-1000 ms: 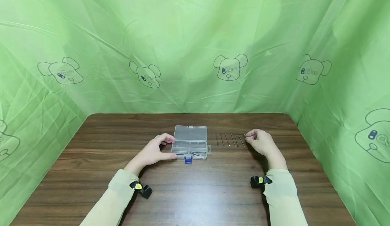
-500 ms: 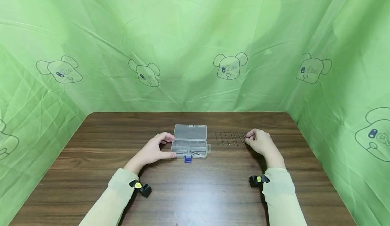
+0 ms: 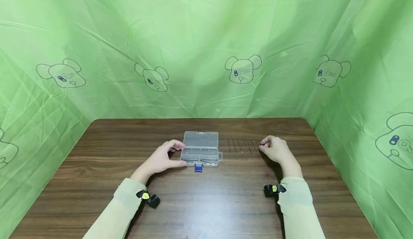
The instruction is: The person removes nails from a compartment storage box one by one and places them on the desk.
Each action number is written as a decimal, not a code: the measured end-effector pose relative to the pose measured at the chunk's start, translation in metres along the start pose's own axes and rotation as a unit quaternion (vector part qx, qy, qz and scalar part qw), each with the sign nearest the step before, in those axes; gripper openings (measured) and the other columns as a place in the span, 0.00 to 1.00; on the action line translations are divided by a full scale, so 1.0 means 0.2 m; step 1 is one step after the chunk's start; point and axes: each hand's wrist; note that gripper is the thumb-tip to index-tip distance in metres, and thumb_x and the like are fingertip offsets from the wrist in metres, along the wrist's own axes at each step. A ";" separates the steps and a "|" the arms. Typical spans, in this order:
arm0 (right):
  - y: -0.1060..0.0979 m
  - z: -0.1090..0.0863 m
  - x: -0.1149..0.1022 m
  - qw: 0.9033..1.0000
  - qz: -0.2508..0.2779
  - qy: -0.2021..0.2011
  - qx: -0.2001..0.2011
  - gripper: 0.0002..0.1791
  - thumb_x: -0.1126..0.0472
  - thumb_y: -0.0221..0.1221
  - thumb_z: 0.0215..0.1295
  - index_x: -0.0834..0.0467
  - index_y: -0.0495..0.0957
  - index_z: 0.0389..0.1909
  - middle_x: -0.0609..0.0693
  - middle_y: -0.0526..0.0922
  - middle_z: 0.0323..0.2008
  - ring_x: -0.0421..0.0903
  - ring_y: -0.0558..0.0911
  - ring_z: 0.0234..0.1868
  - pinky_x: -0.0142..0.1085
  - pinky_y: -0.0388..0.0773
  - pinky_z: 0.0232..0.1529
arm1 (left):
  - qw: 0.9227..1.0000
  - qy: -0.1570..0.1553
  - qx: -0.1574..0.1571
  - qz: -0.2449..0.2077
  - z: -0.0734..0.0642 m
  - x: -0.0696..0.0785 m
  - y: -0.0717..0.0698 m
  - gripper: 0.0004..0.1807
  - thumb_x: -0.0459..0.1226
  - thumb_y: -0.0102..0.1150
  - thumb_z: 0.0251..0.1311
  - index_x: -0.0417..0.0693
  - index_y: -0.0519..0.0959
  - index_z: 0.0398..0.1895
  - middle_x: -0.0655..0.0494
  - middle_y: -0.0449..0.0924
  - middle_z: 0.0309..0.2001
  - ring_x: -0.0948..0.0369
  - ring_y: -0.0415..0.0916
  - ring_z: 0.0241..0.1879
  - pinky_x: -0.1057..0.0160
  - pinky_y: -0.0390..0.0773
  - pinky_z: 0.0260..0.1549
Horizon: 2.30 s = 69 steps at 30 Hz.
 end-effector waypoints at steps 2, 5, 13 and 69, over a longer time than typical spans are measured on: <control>-0.01 0.00 0.00 1.000 -0.001 0.000 -0.002 0.12 0.56 0.68 0.73 0.61 0.84 0.46 0.49 0.86 0.34 0.45 0.81 0.37 0.44 0.75 0.44 | 1.000 0.000 0.000 0.000 0.00 0.00 0.00 0.36 0.51 0.88 0.51 0.53 0.82 0.61 0.62 0.82 0.54 0.59 0.76 0.56 0.52 0.78 0.61; -0.02 -0.01 -0.01 1.000 -0.001 0.002 -0.003 0.13 0.54 0.68 0.75 0.61 0.84 0.47 0.48 0.85 0.35 0.44 0.80 0.37 0.45 0.75 0.45 | 1.000 0.001 -0.001 0.000 0.00 -0.01 0.00 0.36 0.51 0.88 0.51 0.54 0.82 0.61 0.63 0.82 0.54 0.59 0.76 0.56 0.52 0.78 0.61; -0.05 -0.01 -0.12 0.999 0.016 -0.033 0.025 0.12 0.55 0.67 0.76 0.60 0.84 0.51 0.50 0.86 0.39 0.44 0.82 0.37 0.43 0.76 0.43 | 1.000 0.008 -0.003 0.003 0.00 -0.01 0.00 0.37 0.50 0.89 0.50 0.53 0.82 0.62 0.62 0.82 0.54 0.58 0.76 0.56 0.53 0.78 0.61; 0.62 0.04 -1.07 0.950 -0.054 -0.289 -0.100 0.03 0.63 0.79 0.63 0.55 0.94 0.36 0.47 0.87 0.39 0.50 0.88 0.45 0.47 0.85 0.55 | 1.000 0.014 -0.013 0.015 -0.01 0.00 0.01 0.36 0.45 0.85 0.53 0.53 0.78 0.63 0.60 0.78 0.55 0.57 0.72 0.59 0.52 0.76 0.63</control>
Point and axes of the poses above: each hand's wrist, its own z-axis towards the middle knuckle, its own y-axis out of the palm, x = y × z
